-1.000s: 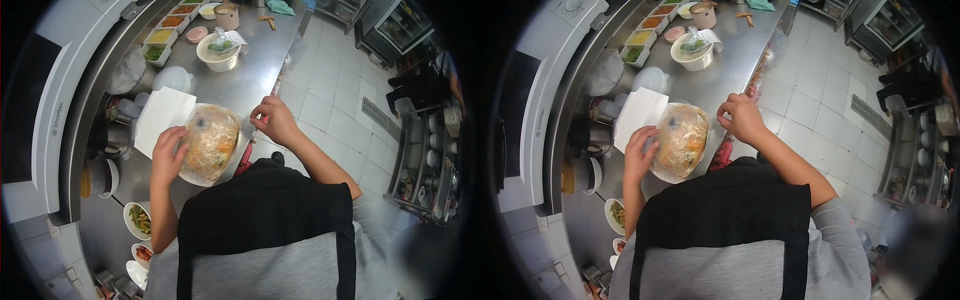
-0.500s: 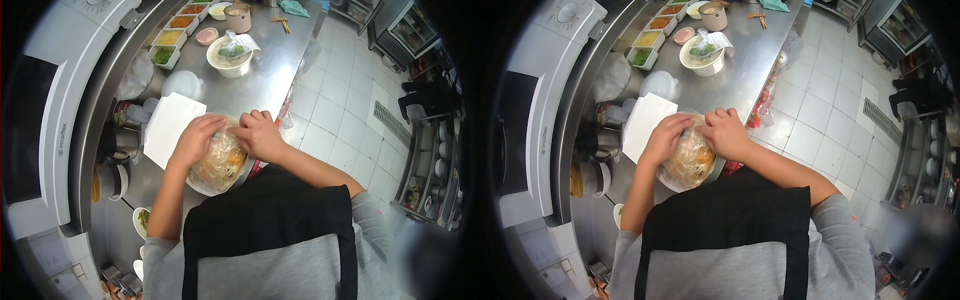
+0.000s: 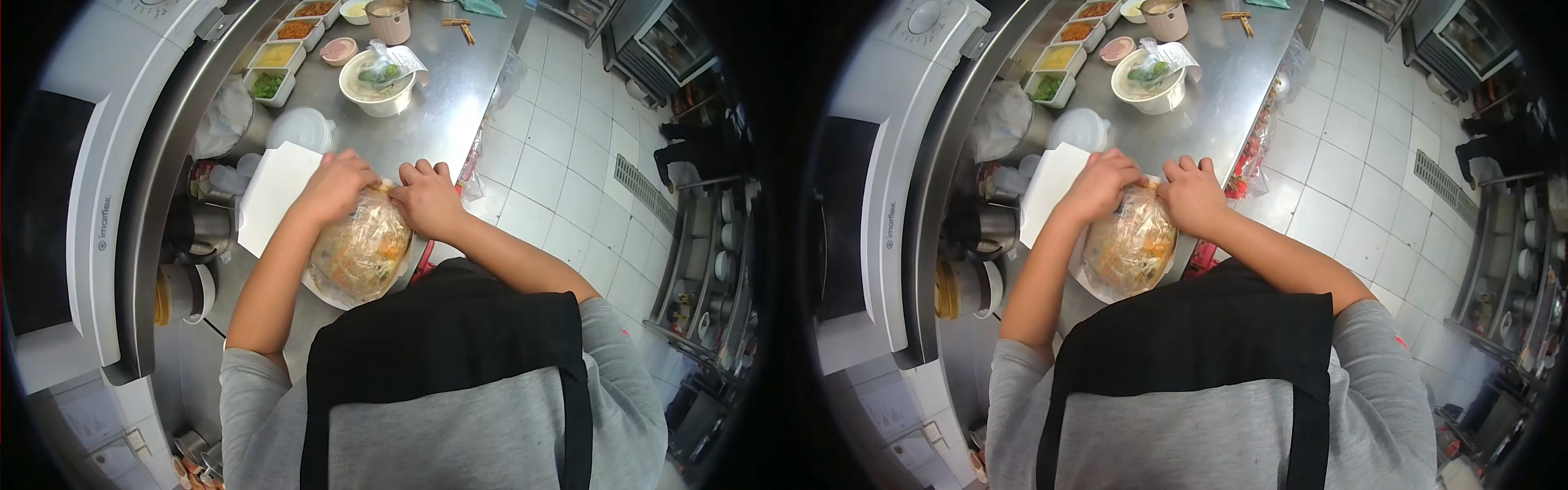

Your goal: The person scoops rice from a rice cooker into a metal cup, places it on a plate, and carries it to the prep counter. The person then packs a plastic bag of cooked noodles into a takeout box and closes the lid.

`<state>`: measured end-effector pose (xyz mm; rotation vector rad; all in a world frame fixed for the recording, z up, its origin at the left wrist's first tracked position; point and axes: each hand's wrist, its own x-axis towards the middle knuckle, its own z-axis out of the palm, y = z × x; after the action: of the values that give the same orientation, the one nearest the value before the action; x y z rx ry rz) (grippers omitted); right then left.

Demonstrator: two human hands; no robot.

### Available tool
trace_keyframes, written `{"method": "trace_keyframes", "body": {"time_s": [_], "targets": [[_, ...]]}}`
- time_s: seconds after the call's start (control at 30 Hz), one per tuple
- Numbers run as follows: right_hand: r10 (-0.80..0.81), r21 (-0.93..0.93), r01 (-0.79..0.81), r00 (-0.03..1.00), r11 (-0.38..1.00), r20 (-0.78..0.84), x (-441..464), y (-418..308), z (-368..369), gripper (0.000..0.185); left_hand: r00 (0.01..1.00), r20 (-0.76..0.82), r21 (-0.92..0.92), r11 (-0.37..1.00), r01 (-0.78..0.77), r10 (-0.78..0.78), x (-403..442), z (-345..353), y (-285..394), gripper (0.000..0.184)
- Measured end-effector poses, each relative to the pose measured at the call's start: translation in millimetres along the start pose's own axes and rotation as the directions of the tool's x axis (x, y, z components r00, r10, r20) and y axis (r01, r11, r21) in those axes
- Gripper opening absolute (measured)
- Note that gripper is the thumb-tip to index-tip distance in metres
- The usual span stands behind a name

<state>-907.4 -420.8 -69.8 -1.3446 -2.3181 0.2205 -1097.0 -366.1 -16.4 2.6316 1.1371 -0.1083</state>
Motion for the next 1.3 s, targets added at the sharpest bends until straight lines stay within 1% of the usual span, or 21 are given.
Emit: {"method": "trace_keyframes", "body": {"time_s": [0.03, 0.1, 0.17, 0.2, 0.3, 0.33, 0.4, 0.43, 0.47, 0.5, 0.57, 0.6, 0.67, 0.7, 0.73, 0.77, 0.83, 0.93, 1.07, 1.23, 1.3], "targets": [[-0.007, 0.003, 0.007, 1.0, 1.0, 0.015, 1.4, 0.5, -0.5, 0.011, 0.999, -0.049, 0.03, 0.999, -0.019, 0.02, -0.5, -2.6, -1.7, 0.029], [-0.02, 0.008, 0.02, 0.999, 1.0, 0.045, 3.2, 0.5, -2.8, 0.01, 1.0, -0.019, 0.095, 0.995, 0.0, 0.002, -2.9, -6.6, 1.2, 0.028], [-0.019, 0.09, 0.022, 0.999, 0.996, -0.034, 1.4, 1.7, -7.3, 0.01, 0.999, -0.032, 0.153, 0.988, -0.022, 0.027, -4.5, -1.5, -1.0, 0.029], [-0.016, 0.132, 0.025, 0.997, 0.991, -0.074, 0.0, 2.8, -10.3, 0.01, 1.0, -0.011, 0.147, 0.989, 0.001, 0.001, -3.8, 1.7, -2.1, 0.033], [0.006, 0.15, 0.033, 0.969, 0.988, -0.248, -8.6, 6.4, -32.6, 0.014, 0.993, -0.117, 0.087, 0.995, 0.042, -0.032, -9.3, -6.2, -2.2, 0.038], [0.02, 0.145, 0.018, 0.967, 0.989, -0.255, -12.1, 5.8, -42.8, 0.018, 0.987, -0.154, 0.085, 0.995, 0.049, -0.036, -12.9, -9.7, -3.7, 0.04], [0.002, 0.14, 0.024, 0.984, 0.99, -0.181, -18.3, 4.5, -46.6, 0.021, 0.972, -0.231, 0.08, 0.995, 0.064, -0.044, -16.9, -16.1, -6.4, 0.043], [-0.009, 0.134, 0.029, 0.989, 0.991, -0.145, -20.5, 4.4, -48.8, 0.023, 0.977, -0.209, 0.081, 0.995, 0.058, -0.04, -15.7, -15.5, -5.1, 0.044], [0.015, 0.07, -0.022, 0.995, 0.997, 0.099, -20.1, -0.9, -49.0, 0.034, 0.982, -0.185, 0.08, 0.995, 0.052, -0.036, -14.9, -13.4, -2.8, 0.045], [0.079, 0.028, -0.092, 0.952, 0.995, 0.295, -17.6, -6.5, -49.1, 0.037, 0.986, -0.161, 0.08, 0.996, 0.045, -0.032, -15.0, -10.9, 0.2, 0.046], [0.216, -0.101, -0.197, 0.754, 0.975, 0.62, -8.2, -11.7, -54.9, 0.043, 0.989, -0.147, 0.088, 0.995, 0.043, -0.029, -17.2, -7.1, 5.7, 0.047], [0.171, -0.021, -0.19, 0.824, 0.982, 0.54, -11.8, -10.6, -64.6, 0.046, 0.989, -0.144, 0.097, 0.995, 0.038, -0.024, -17.6, -8.5, 8.3, 0.047], [0.131, 0.099, -0.177, 0.924, 0.979, 0.358, -23.6, -0.4, -86.5, 0.043, 0.965, -0.25, 0.078, 0.991, 0.104, -0.082, -27.9, -20.9, 14.0, 0.049], [0.116, 0.152, -0.159, 0.958, 0.975, 0.262, -31.8, 7.2, -97.2, 0.041, 0.947, -0.302, 0.06, 0.989, 0.132, -0.108, -37.7, -26.0, 17.7, 0.05], [0.158, 0.145, -0.191, 0.965, 0.971, 0.209, -40.3, 17.8, -104.9, 0.042, 0.915, -0.381, 0.048, 0.986, 0.16, -0.13, -50.4, -29.2, 20.6, 0.05], [0.205, 0.116, -0.226, 0.963, 0.967, 0.173, -51.2, 28.6, -113.1, 0.042, 0.876, -0.459, 0.033, 0.983, 0.182, -0.147, -64.4, -32.2, 24.3, 0.049], [0.294, 0.065, -0.3, 0.951, 0.952, 0.095, -76.9, 49.9, -128.3, 0.044, 0.823, -0.506, -0.004, 0.955, 0.296, -0.257, -93.4, -41.8, 43.2, 0.045], [0.497, -0.081, -0.495, 0.868, 0.865, 0.004, -112.5, 82.3, -139.5, 0.048, 0.781, -0.497, -0.042, 0.909, 0.414, -0.379, -131.3, -32.5, 51.7, 0.046], [0.592, -0.049, -0.593, 0.805, 0.804, -0.027, -115.4, 113.1, -147.8, 0.054, 0.727, -0.435, -0.126, 0.835, 0.536, -0.532, -154.2, -15.4, 66.8, 0.047], [0.368, -0.037, -0.369, 0.929, 0.929, -0.038, -44.7, 168.9, -152.5, 0.058, 0.667, -0.387, -0.169, 0.76, 0.628, -0.637, -149.7, -10.8, 88.4, 0.05], [0.265, -0.032, -0.267, 0.963, 0.963, -0.043, 1.9, 211.6, -145.9, 0.057, 0.594, -0.386, -0.199, 0.693, 0.693, -0.706, -144.2, -9.3, 97.5, 0.051]]}}
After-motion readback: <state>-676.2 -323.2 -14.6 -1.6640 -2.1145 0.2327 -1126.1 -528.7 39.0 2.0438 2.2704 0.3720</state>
